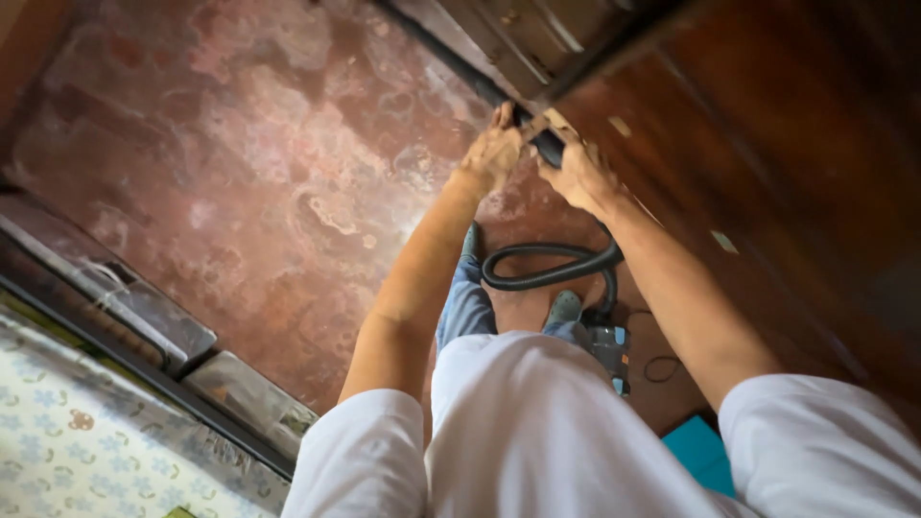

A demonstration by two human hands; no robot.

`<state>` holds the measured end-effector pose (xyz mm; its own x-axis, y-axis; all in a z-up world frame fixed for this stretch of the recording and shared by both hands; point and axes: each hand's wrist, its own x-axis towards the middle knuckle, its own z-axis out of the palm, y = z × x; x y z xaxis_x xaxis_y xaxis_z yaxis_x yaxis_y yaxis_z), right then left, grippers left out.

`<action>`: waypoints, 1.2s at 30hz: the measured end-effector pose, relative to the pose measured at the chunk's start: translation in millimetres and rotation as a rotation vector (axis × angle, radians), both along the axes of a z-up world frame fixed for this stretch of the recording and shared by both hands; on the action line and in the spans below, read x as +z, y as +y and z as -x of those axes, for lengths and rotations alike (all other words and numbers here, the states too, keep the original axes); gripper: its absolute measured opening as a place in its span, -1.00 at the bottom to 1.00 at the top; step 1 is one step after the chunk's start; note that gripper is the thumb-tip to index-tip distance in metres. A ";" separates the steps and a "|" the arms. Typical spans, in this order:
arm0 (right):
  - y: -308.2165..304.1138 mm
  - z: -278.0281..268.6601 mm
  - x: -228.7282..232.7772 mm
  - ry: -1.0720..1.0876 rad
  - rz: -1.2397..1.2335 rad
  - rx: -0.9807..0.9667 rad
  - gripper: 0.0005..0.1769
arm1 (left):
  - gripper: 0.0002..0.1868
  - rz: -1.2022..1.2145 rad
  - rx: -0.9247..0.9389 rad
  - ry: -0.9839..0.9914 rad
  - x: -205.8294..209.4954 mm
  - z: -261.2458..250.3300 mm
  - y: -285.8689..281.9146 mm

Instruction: Vacuuming the floor in a bedroom.

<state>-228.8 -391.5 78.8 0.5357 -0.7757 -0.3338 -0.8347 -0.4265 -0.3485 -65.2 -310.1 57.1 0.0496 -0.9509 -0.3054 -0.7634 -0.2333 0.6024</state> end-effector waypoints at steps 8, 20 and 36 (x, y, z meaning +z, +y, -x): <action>27.8 235.3 28.4 0.162 -0.132 -0.031 -0.24 | -0.18 -0.053 0.027 0.246 -2.4 193.2 10.4; 73.0 544.3 86.5 0.358 -0.179 -0.074 -0.16 | -0.28 -0.268 -0.190 0.247 36.5 486.5 33.5; 117.0 750.7 158.2 0.619 -0.064 -0.270 -0.19 | -0.33 -0.104 -0.615 0.390 68.2 660.7 43.2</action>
